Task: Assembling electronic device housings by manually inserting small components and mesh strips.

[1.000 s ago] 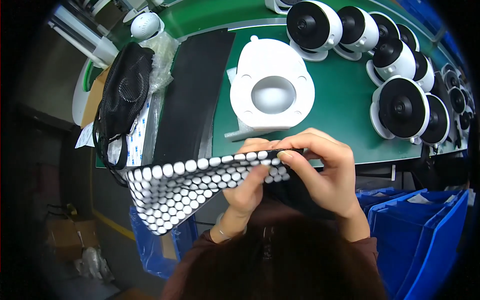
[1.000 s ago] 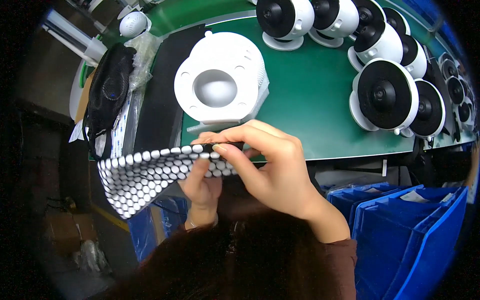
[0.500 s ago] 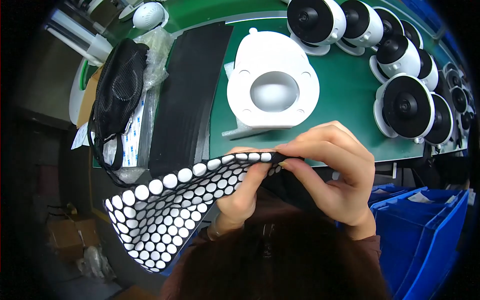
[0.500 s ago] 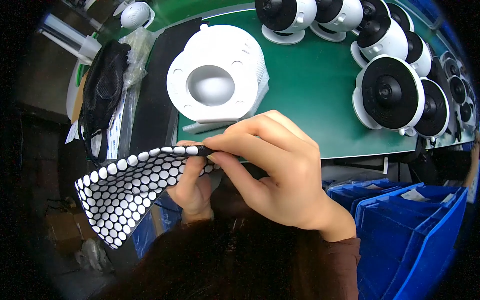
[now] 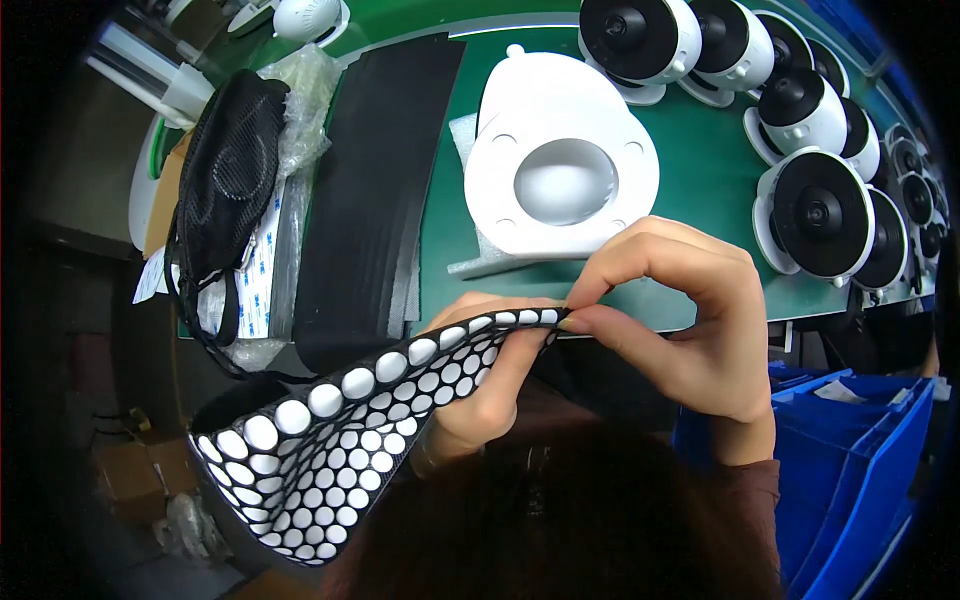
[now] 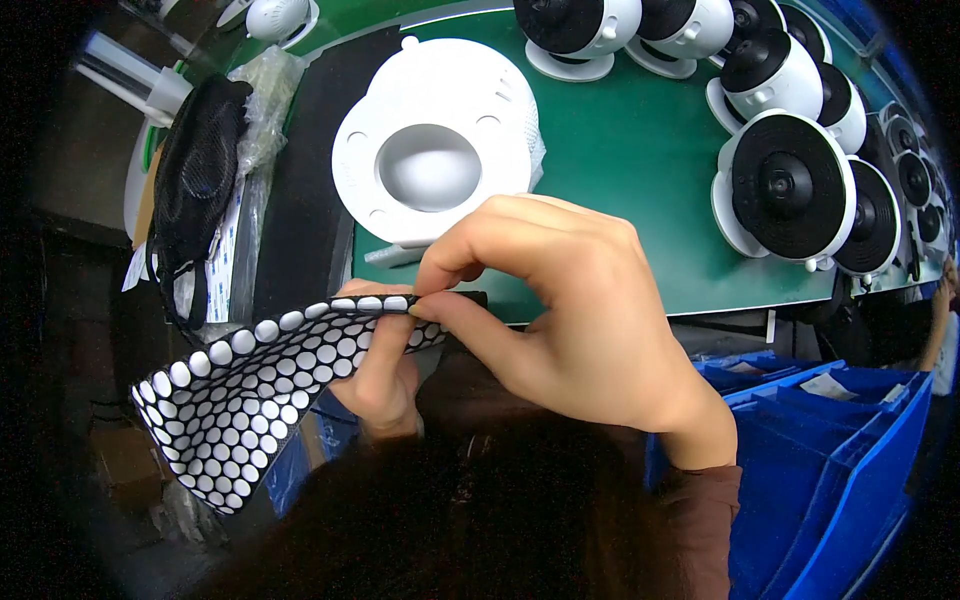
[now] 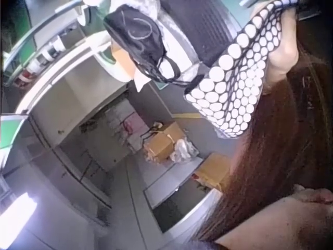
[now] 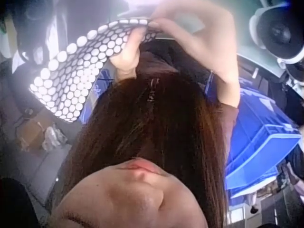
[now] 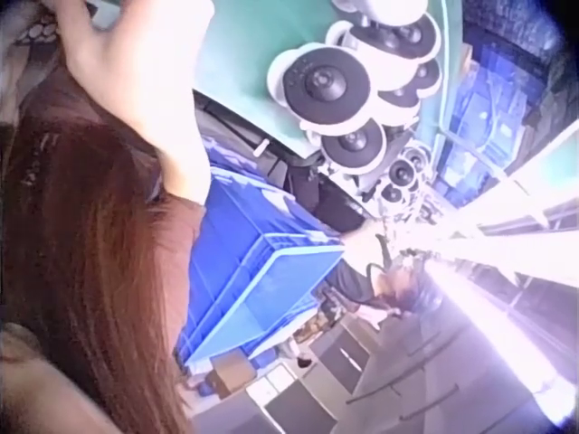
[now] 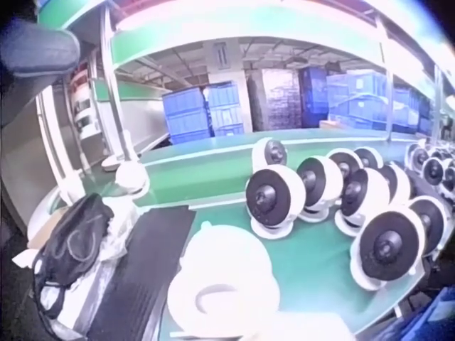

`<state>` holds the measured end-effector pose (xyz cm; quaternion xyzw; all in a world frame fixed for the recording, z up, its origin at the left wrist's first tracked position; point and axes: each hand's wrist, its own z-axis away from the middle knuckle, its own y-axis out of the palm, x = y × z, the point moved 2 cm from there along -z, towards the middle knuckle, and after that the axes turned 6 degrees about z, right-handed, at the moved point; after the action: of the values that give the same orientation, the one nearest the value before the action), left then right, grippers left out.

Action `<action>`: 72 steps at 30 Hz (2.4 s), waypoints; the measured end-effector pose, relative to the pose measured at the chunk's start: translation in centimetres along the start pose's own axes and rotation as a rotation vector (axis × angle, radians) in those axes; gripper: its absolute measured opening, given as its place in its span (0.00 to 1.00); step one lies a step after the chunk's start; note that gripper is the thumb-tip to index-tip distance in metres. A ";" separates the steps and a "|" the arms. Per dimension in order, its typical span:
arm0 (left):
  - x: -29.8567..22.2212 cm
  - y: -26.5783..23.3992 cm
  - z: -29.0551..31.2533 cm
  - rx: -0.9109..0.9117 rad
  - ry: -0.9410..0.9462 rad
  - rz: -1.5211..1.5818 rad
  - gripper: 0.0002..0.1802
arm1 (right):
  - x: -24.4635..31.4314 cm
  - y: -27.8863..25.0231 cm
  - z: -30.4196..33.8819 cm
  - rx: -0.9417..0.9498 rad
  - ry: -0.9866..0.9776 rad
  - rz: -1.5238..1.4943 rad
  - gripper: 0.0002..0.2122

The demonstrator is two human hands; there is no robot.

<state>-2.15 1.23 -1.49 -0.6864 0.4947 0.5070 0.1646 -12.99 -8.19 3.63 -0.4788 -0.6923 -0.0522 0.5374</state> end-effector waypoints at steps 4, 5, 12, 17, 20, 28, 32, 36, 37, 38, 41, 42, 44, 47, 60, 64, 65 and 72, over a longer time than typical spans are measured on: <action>0.1 -0.2 -0.2 0.027 -0.061 -0.010 0.08 | 0.4 0.3 0.2 -0.039 -0.072 0.163 0.07; 0.2 -0.2 -0.2 0.028 -0.075 0.014 0.08 | 0.5 0.4 0.4 -0.075 -0.088 0.229 0.08; -0.8 -0.5 -0.5 -0.016 -0.050 0.006 0.08 | 1.0 1.4 1.0 -0.208 -0.219 0.255 0.08; 0.7 -1.5 -0.9 -0.078 -0.212 0.106 0.20 | 0.5 2.4 0.4 -0.225 -0.219 0.289 0.09; 0.3 -0.8 -1.4 -0.167 -0.082 0.168 0.20 | 0.9 2.6 0.3 -0.250 -0.284 0.399 0.09; -0.1 -1.1 -1.2 -0.100 -0.005 0.050 0.20 | 0.7 2.4 -0.1 -0.230 -0.228 0.294 0.09; -0.1 -1.2 -1.1 -0.083 -0.024 0.036 0.21 | 0.8 2.3 -0.2 -0.179 -0.183 0.219 0.08; -0.2 -1.1 -1.1 -0.090 -0.062 0.130 0.22 | 0.6 2.3 -0.1 -0.192 -0.175 0.201 0.08; -0.4 -1.1 -1.1 -0.080 -0.111 0.150 0.23 | 0.7 2.3 -0.1 -0.191 -0.176 0.198 0.08; -0.5 -1.2 -1.1 -0.081 -0.111 0.147 0.23 | 1.0 2.3 0.0 -0.176 -0.171 0.198 0.08; -0.1 -1.7 -1.1 -0.111 -0.227 0.012 0.25 | 1.6 1.9 0.3 -0.202 -0.153 0.196 0.08; 0.6 -1.8 -1.5 -0.148 -0.274 0.155 0.25 | 1.8 1.5 0.4 -0.240 -0.142 0.190 0.09; 0.7 -1.7 -1.6 -0.189 -0.207 0.211 0.24 | 1.8 1.5 0.3 -0.253 -0.125 0.209 0.07; 0.8 -0.7 -1.4 -0.112 -0.114 0.260 0.18 | 0.5 2.3 -0.3 -0.277 -0.023 0.293 0.04; 1.0 -0.8 -1.3 -0.145 -0.043 0.282 0.15 | 0.5 3.0 -1.0 -0.276 -0.008 0.414 0.03; 1.0 -0.7 -1.4 -0.120 -0.025 0.339 0.14 | 0.3 3.1 -1.0 -0.296 -0.036 0.448 0.03; 1.0 -0.7 -1.4 -0.108 -0.038 0.355 0.14 | 0.3 3.2 -1.0 -0.298 -0.030 0.452 0.03; 1.5 -1.1 -1.4 -0.115 -0.104 0.299 0.14 | 0.2 3.3 -1.0 -0.294 -0.033 0.462 0.03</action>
<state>-0.48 -0.04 -2.52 -0.5862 0.5524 0.5882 0.0731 -9.94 -6.87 2.79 -0.6977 -0.5584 -0.0201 0.4484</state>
